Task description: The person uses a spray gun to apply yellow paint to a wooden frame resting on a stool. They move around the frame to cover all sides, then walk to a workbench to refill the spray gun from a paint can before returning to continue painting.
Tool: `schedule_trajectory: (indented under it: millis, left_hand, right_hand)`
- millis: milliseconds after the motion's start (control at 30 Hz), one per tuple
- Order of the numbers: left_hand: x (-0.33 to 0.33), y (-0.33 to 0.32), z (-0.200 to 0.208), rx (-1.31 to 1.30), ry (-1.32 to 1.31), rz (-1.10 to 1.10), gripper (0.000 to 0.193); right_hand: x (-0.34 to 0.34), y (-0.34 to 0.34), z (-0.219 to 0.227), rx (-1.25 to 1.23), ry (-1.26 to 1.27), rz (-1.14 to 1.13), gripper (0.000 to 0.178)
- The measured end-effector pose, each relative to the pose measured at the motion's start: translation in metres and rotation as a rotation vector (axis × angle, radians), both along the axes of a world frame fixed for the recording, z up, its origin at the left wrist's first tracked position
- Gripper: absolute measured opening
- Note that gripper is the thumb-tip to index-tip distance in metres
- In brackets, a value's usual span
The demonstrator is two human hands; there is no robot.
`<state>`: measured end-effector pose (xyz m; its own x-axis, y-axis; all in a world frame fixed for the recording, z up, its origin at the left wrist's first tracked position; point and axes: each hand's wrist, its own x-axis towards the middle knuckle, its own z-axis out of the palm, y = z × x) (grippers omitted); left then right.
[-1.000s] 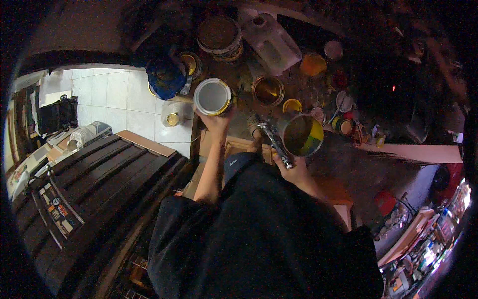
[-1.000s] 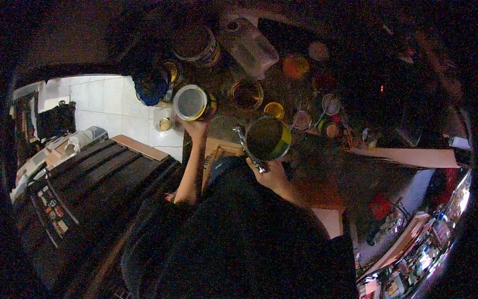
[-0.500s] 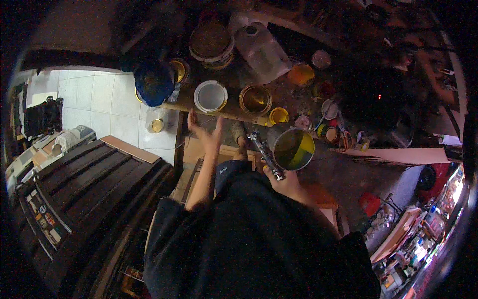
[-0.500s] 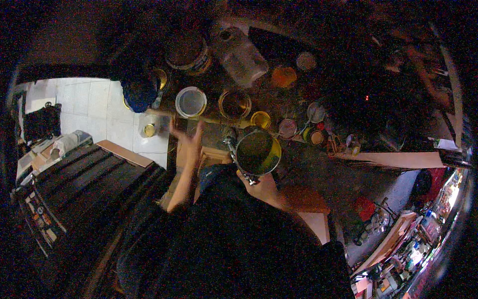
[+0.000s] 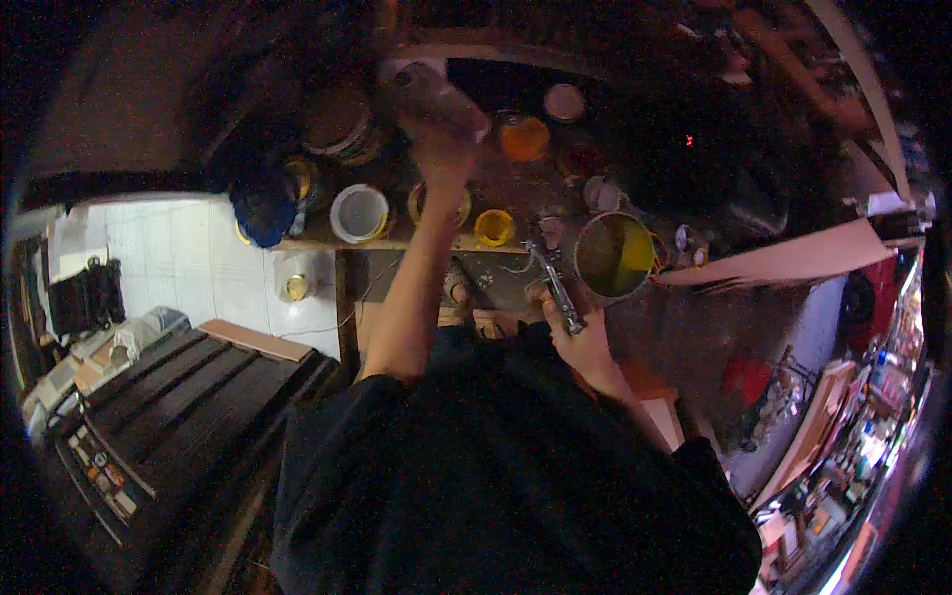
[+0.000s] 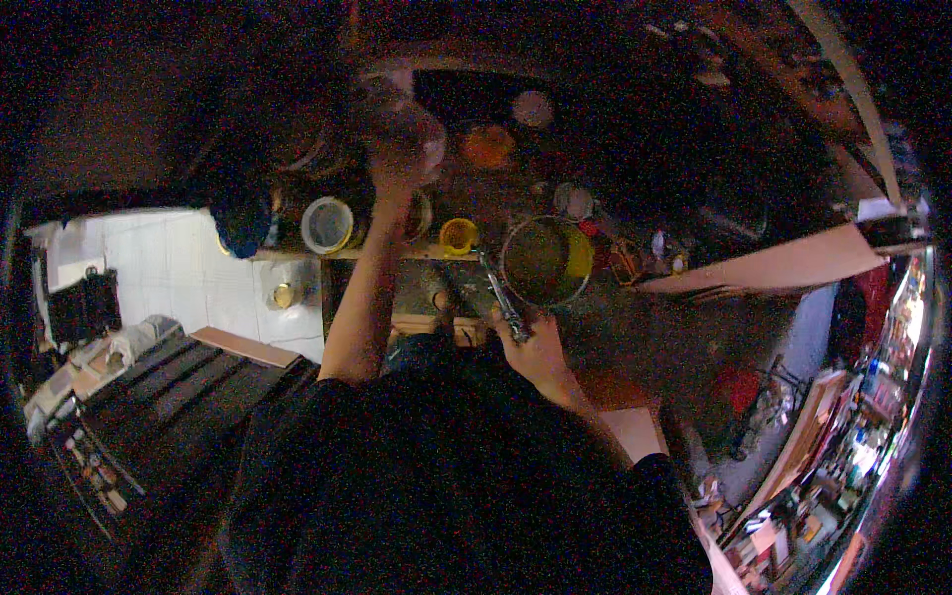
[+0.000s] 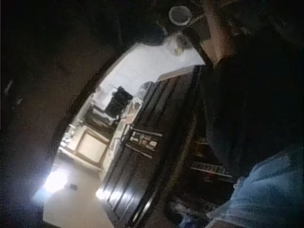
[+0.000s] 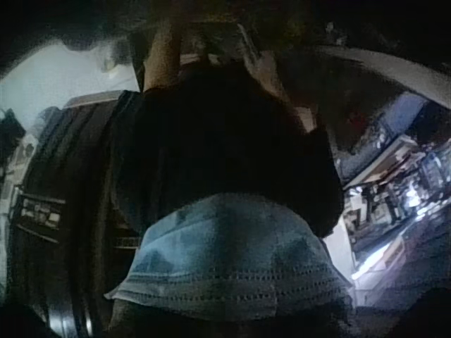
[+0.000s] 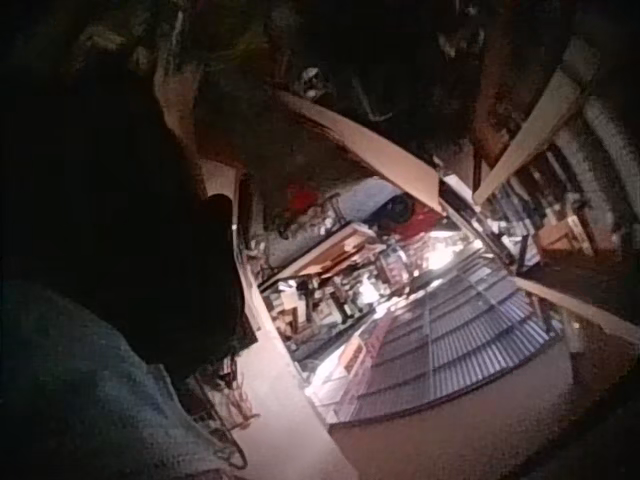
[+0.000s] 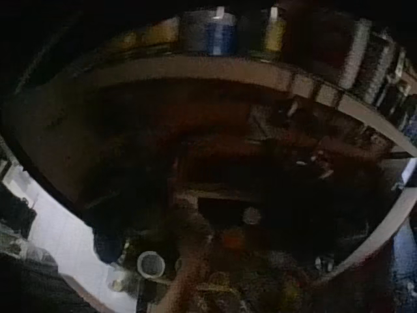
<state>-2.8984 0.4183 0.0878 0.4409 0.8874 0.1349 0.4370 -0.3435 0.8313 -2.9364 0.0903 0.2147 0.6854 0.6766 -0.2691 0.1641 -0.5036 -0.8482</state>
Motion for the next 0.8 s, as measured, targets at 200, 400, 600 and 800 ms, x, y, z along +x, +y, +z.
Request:
schedule_trajectory:
  millis: [200, 400, 600, 800]
  left_hand:
    - [0.007, 0.039, -0.037, -0.417, -0.300, 0.197, 0.082]
    - [0.012, -0.009, 0.059, 0.058, -0.293, 0.221, 0.090]
    - [-0.003, 0.015, 0.031, 0.255, -0.039, 0.235, 0.089]
    - [-0.007, 0.018, 0.078, 0.304, 0.110, 0.241, 0.078]
  right_hand:
    - [0.022, -0.021, 0.004, 0.146, -0.001, -0.045, 0.022]
    - [0.040, -0.051, -0.004, 0.065, -0.026, -0.040, 0.026]
    - [0.052, -0.064, -0.003, 0.073, 0.028, -0.021, 0.028]
    - [0.049, -0.077, -0.017, 0.019, 0.012, -0.036, 0.031]
